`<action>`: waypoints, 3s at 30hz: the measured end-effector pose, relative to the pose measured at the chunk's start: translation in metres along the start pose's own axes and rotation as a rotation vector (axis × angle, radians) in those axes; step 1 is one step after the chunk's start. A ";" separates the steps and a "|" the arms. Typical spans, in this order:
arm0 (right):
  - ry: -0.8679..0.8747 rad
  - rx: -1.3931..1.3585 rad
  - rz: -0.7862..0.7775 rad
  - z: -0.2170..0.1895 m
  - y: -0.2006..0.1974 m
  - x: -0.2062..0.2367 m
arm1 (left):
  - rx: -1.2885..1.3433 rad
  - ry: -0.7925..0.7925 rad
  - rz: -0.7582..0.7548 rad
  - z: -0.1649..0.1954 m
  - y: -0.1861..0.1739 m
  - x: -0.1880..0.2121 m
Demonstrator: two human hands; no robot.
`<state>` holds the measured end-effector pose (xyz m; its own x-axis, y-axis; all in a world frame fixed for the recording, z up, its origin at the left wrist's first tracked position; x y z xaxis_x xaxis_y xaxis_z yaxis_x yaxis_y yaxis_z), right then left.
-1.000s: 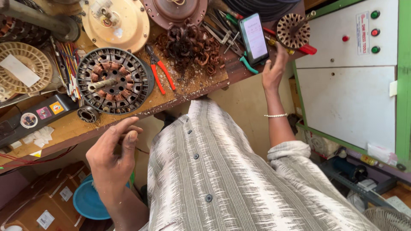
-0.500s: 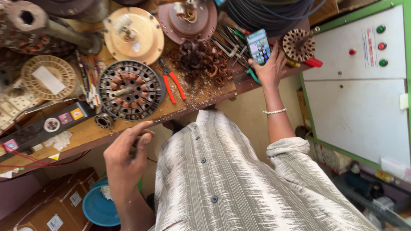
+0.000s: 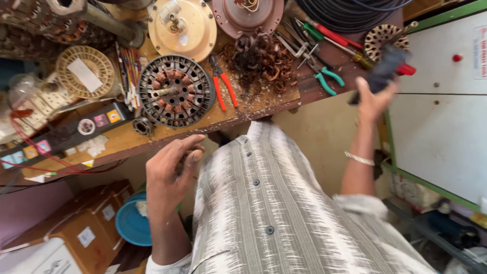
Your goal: The person uses pliers to remove copper windings from a motor stator, then uses a screwdriver to clean the slots. They inspect the stator and a rotor component, handling them with both hands.
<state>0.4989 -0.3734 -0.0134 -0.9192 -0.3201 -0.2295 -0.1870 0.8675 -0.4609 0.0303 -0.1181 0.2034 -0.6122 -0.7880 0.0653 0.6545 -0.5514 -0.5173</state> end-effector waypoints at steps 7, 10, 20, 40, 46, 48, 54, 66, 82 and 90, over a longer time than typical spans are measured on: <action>0.260 0.425 0.042 0.059 -0.076 0.085 | -0.016 0.137 0.065 0.037 0.005 -0.018; 0.320 0.400 -0.036 0.065 -0.044 0.099 | -0.064 0.089 0.147 0.044 0.009 -0.028; 0.524 0.316 -0.299 0.069 0.086 0.021 | -0.061 0.061 0.472 0.092 0.050 -0.038; 0.318 -0.233 -1.235 -0.072 0.131 0.121 | 0.051 -0.310 0.872 -0.120 -0.013 -0.021; -0.352 0.232 -1.129 -0.206 0.253 0.154 | 0.083 -0.207 0.661 -0.172 -0.009 -0.033; -0.544 0.404 -1.073 -0.224 0.280 0.165 | -0.028 -0.226 0.715 -0.163 -0.015 -0.030; -0.421 0.554 -0.998 -0.222 0.308 0.181 | 0.226 -0.086 0.571 -0.111 -0.031 -0.024; -0.519 0.629 -0.782 -0.258 0.302 0.170 | 0.349 -0.084 0.418 -0.103 -0.065 -0.013; 0.462 -0.431 -0.986 -0.215 0.281 0.139 | 0.406 -0.121 -0.069 -0.079 0.031 -0.008; 0.537 -0.910 -0.897 -0.228 0.213 0.134 | 0.834 -0.153 -0.133 -0.097 0.105 -0.046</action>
<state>0.2570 -0.1444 0.0534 -0.3466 -0.8905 0.2949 -0.7458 0.4523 0.4892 0.0843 -0.1138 0.0636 -0.6797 -0.6978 0.2260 0.7304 -0.6157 0.2956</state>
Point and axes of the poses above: each hand's wrist, its own x-axis away from the middle knuckle, its own y-axis out of the palm, z = x × y, the point moved 6 cm from there along -x, towards the middle knuckle, and after that the axes turned 3 degrees about -y, right-handed, at the moved point
